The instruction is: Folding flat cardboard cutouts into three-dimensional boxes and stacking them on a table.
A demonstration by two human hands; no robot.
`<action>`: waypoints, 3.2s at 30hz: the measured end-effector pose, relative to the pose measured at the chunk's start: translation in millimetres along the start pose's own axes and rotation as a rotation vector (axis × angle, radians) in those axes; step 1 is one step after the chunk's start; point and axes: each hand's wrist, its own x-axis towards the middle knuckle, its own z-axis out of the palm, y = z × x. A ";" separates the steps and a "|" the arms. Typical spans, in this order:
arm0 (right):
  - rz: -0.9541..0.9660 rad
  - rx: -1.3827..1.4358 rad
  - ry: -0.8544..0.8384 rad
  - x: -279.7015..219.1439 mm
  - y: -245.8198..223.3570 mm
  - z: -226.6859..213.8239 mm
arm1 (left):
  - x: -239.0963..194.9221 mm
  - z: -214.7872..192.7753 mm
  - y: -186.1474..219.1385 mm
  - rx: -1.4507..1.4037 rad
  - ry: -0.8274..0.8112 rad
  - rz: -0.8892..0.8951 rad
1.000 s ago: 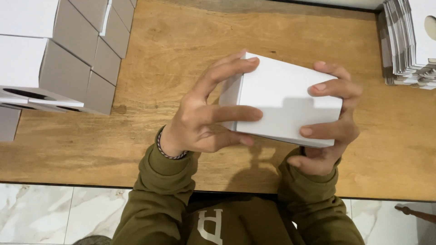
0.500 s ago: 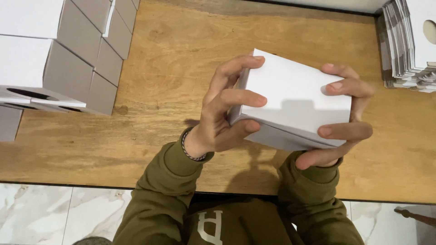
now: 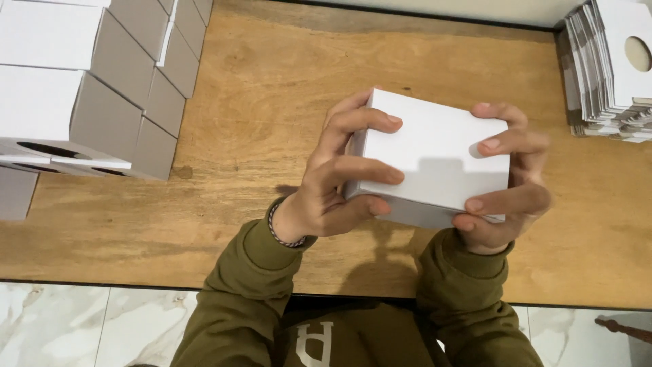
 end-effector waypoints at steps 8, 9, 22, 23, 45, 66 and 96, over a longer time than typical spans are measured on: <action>-0.043 -0.037 -0.140 -0.1 2.0 -8.8 | 1.8 -12.6 6.8 0.009 -0.124 -0.008; -0.033 -0.026 -0.145 -0.9 1.7 -10.6 | 2.6 -14.1 7.4 0.022 -0.156 -0.005; 0.012 0.000 -0.104 1.1 -6.7 -1.3 | -1.4 -13.3 2.2 0.098 -0.169 0.069; 0.075 -0.099 0.001 1.4 -8.3 4.4 | -5.1 -10.7 -3.0 0.219 -0.022 0.089; 0.215 -0.205 0.172 -33.3 1.5 17.2 | 5.1 -32.7 34.9 -0.030 -0.161 -0.245; 0.234 0.388 -0.540 -51.7 -45.2 168.4 | -143.0 -148.8 130.0 0.788 0.481 -0.659; 0.758 0.716 -0.795 -81.4 -60.5 481.6 | -295.2 -385.4 126.0 1.150 1.057 -0.607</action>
